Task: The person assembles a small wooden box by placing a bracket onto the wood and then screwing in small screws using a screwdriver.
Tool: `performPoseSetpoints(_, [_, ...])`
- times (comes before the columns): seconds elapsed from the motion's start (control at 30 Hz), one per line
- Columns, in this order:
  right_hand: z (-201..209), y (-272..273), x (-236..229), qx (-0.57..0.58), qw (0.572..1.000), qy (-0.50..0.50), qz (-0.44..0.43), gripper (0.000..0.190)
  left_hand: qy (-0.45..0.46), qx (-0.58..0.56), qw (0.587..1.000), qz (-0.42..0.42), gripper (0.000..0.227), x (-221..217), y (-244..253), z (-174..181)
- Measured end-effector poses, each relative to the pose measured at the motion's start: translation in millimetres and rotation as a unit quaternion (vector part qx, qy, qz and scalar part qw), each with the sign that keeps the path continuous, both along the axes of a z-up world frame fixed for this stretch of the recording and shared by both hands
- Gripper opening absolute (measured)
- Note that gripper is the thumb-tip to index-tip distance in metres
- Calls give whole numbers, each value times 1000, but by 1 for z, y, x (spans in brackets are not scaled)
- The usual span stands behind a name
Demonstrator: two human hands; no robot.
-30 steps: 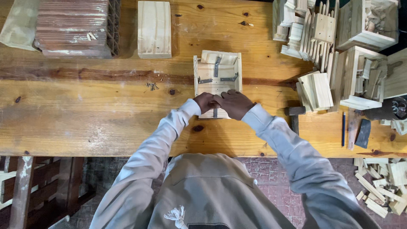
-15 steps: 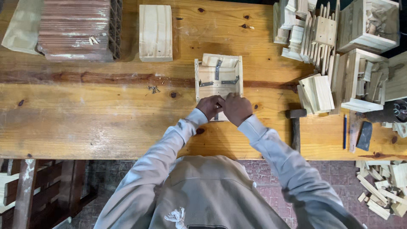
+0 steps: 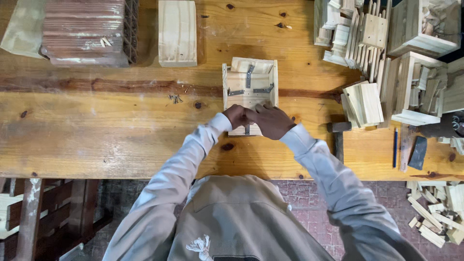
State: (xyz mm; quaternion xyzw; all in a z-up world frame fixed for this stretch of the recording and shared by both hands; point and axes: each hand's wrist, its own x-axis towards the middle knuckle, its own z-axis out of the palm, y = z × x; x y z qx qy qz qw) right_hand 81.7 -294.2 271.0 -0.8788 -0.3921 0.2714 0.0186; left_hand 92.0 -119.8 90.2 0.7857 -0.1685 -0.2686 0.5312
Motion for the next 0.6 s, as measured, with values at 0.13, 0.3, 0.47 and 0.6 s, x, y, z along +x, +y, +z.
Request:
performPoseSetpoints(0.13, [18,-2,-1,-52,997,-37,46,19,-101,105,988,46,22,-16,-9,46])
performPoseSetpoints(0.3, [-23,0,-6,-18,996,-77,-48,54,-161,86,979,95,13,-7,-10,-3])
performPoseSetpoints(0.47, [-63,2,-4,-45,971,-165,-168,41,-150,84,977,130,26,-9,-21,-28])
performPoseSetpoints(0.6, [-19,3,-9,-16,989,-114,-92,24,-117,26,987,104,37,-11,-19,-9])
